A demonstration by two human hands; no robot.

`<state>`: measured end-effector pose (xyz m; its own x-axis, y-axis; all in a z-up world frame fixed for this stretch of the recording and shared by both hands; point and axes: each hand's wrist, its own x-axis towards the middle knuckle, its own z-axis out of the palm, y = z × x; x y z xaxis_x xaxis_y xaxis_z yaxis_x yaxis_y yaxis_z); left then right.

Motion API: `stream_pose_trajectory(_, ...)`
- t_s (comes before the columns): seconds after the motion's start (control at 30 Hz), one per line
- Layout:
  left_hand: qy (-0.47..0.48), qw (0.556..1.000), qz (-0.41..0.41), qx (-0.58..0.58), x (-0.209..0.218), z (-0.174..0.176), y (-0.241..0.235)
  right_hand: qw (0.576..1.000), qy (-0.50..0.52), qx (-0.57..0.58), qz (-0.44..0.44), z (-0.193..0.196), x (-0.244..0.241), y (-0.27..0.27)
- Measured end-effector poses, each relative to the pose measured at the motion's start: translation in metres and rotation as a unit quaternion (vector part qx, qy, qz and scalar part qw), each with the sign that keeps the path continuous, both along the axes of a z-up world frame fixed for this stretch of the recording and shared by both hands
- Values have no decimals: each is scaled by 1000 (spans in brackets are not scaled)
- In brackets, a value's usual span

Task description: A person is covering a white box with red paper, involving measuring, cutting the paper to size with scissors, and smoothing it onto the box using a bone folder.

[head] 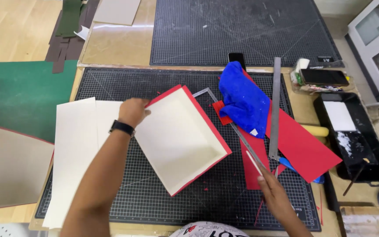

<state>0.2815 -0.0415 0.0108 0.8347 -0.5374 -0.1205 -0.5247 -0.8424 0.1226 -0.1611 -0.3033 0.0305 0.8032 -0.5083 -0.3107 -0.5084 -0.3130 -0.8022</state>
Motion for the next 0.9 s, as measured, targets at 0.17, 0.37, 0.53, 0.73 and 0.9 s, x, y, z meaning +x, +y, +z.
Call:
stream_pose_trajectory(0.17,-198,971,-122,-59,-71,91,11,998,63,-16,2,-24,-13,6)
stream_pose_trajectory(0.37,-251,950,-184,-13,-209,151,-8,980,21,-155,121,-85,-16,16)
stream_pose_trajectory(0.53,-134,957,-246,-76,-277,170,-35,948,-56,-278,145,-113,-26,20)
stream_pose_trajectory(0.73,-165,913,-295,-229,-288,149,-56,943,-6,-312,118,-151,-18,33)
stream_pose_trajectory(0.9,-149,920,-275,-236,-290,141,-59,911,26,-399,96,-164,12,3)
